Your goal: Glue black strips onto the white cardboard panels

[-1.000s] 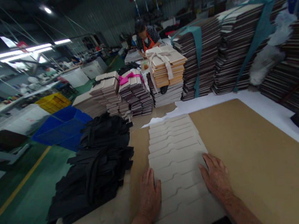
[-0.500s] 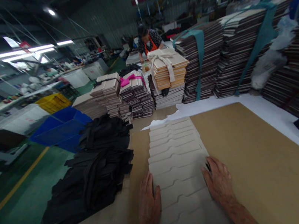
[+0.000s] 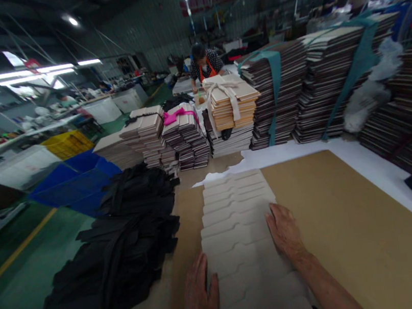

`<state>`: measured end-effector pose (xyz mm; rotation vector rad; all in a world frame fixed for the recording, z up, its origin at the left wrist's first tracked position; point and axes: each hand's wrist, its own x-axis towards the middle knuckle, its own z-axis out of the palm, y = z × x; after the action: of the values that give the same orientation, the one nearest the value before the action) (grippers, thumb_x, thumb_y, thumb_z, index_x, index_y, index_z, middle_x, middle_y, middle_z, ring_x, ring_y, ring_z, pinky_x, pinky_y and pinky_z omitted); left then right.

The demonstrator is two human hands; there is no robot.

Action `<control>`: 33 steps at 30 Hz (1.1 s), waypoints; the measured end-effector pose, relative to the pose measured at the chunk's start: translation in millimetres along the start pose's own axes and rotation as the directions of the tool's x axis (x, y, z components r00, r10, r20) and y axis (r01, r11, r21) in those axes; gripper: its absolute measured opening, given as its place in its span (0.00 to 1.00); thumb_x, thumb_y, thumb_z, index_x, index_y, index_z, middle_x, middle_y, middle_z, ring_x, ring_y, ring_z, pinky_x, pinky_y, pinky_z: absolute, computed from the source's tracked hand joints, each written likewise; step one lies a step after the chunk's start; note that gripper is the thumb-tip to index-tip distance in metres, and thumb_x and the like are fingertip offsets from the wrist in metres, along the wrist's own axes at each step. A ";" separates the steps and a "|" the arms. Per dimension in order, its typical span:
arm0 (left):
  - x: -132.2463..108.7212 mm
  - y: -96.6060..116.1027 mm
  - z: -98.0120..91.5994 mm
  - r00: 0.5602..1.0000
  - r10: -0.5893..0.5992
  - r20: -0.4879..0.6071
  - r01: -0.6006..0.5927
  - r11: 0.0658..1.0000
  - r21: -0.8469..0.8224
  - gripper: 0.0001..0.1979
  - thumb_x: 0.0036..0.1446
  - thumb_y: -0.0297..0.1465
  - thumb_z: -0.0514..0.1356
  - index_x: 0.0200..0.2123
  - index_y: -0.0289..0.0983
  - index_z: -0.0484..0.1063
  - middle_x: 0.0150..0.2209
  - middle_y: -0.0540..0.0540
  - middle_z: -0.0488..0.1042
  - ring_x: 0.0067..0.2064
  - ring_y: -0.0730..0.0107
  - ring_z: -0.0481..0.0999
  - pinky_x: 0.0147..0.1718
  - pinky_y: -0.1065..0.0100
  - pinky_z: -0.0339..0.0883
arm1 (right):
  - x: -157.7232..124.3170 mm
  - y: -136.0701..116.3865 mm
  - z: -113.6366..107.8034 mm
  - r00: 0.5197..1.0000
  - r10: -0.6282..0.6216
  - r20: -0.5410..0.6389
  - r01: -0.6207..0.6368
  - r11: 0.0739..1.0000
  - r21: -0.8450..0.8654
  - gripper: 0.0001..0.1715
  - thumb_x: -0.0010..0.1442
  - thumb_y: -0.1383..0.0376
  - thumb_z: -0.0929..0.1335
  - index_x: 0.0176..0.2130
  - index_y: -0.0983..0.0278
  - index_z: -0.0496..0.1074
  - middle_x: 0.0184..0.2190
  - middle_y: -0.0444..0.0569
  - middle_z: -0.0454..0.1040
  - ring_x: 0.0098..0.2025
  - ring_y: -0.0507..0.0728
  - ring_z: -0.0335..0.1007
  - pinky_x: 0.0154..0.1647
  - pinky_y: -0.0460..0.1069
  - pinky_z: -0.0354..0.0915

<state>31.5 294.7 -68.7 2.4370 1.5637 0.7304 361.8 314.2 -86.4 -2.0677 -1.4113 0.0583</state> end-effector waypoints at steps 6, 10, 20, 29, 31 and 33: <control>2.2 -0.7 0.0 1.000 0.017 -0.011 -0.017 1.000 0.015 0.25 0.65 0.33 0.52 0.64 0.36 0.58 0.63 0.37 0.64 0.64 0.56 0.63 0.59 0.49 0.63 | 4.9 -1.6 -4.3 0.999 -0.034 0.029 0.034 0.999 -0.034 0.28 0.68 0.56 0.55 0.59 0.64 0.66 0.59 0.57 0.68 0.62 0.63 0.59 0.61 0.62 0.58; 3.2 -1.6 -1.2 0.999 0.036 -0.013 -0.036 0.999 0.027 0.24 0.65 0.33 0.52 0.63 0.36 0.59 0.62 0.36 0.65 0.63 0.55 0.65 0.58 0.48 0.64 | 10.3 -4.5 -4.6 0.997 -0.061 0.056 0.063 0.997 -0.045 0.27 0.69 0.57 0.55 0.59 0.64 0.67 0.57 0.56 0.70 0.61 0.62 0.61 0.61 0.61 0.59; 2.8 -3.3 1.5 0.998 0.067 -0.011 -0.066 0.995 0.081 0.25 0.65 0.33 0.52 0.63 0.34 0.58 0.62 0.36 0.65 0.62 0.55 0.66 0.58 0.49 0.66 | 22.4 -3.6 -8.7 0.994 -0.083 0.077 0.091 0.990 -0.108 0.29 0.69 0.57 0.53 0.59 0.67 0.66 0.59 0.58 0.68 0.62 0.63 0.59 0.62 0.62 0.57; 2.6 -6.5 0.5 0.997 0.083 0.009 -0.083 0.985 0.149 0.24 0.65 0.33 0.51 0.63 0.34 0.59 0.62 0.37 0.65 0.62 0.54 0.65 0.56 0.50 0.67 | 42.4 -9.7 -6.4 0.973 -0.138 0.183 0.167 0.974 -0.154 0.28 0.69 0.57 0.54 0.59 0.64 0.68 0.60 0.53 0.68 0.64 0.64 0.56 0.63 0.62 0.54; 2.3 -7.5 1.5 0.995 0.103 -0.001 -0.102 0.981 0.166 0.24 0.64 0.33 0.52 0.63 0.34 0.59 0.62 0.37 0.66 0.62 0.55 0.66 0.56 0.50 0.68 | 40.8 -7.9 -6.7 0.973 -0.138 0.187 0.169 0.972 -0.161 0.28 0.69 0.58 0.54 0.59 0.64 0.68 0.60 0.53 0.68 0.64 0.63 0.56 0.63 0.62 0.54; 2.3 -7.9 2.4 0.993 0.122 -0.004 -0.119 0.977 0.179 0.25 0.64 0.32 0.52 0.63 0.34 0.59 0.62 0.38 0.66 0.62 0.55 0.66 0.56 0.49 0.68 | 38.9 -5.9 -7.2 0.972 -0.139 0.187 0.171 0.971 -0.165 0.28 0.69 0.58 0.54 0.59 0.64 0.68 0.60 0.54 0.68 0.64 0.63 0.57 0.63 0.61 0.53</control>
<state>27.0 300.5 -73.1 2.6811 1.5598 0.6552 376.2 345.3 -65.9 -2.1308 -1.7389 0.0489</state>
